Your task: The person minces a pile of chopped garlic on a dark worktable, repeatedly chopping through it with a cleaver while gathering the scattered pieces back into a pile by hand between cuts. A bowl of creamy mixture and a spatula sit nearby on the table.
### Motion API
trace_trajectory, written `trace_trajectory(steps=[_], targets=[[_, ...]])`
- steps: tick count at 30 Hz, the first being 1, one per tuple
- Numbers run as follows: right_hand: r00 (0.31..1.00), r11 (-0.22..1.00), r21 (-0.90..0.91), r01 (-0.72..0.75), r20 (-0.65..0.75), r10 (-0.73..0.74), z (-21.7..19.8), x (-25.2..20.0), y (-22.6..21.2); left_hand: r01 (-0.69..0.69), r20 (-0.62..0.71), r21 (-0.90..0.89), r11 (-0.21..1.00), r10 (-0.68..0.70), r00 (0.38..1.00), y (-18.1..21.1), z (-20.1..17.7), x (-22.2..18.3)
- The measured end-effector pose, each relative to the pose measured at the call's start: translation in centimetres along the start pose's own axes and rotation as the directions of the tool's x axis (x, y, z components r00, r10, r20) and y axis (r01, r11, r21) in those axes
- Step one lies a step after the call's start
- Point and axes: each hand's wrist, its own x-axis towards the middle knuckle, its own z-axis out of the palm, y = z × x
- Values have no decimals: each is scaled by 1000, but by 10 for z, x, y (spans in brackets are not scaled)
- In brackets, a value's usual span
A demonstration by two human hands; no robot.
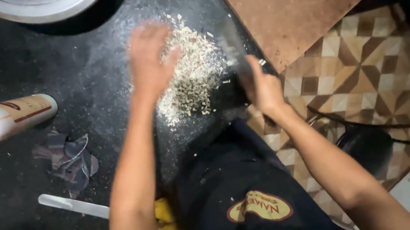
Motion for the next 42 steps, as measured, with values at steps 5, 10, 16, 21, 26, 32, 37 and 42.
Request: trace_trajectory(steps=[5, 10, 16, 21, 26, 32, 37, 42], targets=[[992, 978, 202, -45, 122, 20, -11, -2, -33, 126, -102, 393, 911, -93, 990, -62, -3, 35], [998, 979, 198, 58, -36, -52, -29, 34, -6, -114, 274, 311, 944, 25, 961, -25, 43, 42], [981, 982, 50, 184, 59, -187, -24, 55, -19, -249, 455, 238, 939, 119, 883, 15, 23, -36], [948, 950, -6, 311, 80, -309, -6, 27, -28, -104, 247, 297, 949, 28, 968, 11, -9, -91], [988, 985, 99, 141, 55, -147, -34, 28, -16, -173, 170, 375, 911, 116, 979, 15, 27, -90], [985, 987, 75, 144, 87, -150, -68, 26, -7, -207, 39, 462, 862, 213, 976, 40, 74, -42], [978, 991, 14, 136, 159, -137, -49, 30, -11, -129, -15, 454, 881, 152, 988, 38, 107, -35], [945, 971, -24, 240, 234, -227, -63, 26, -37, -101, 21, 314, 944, 99, 995, 41, 86, -32]])
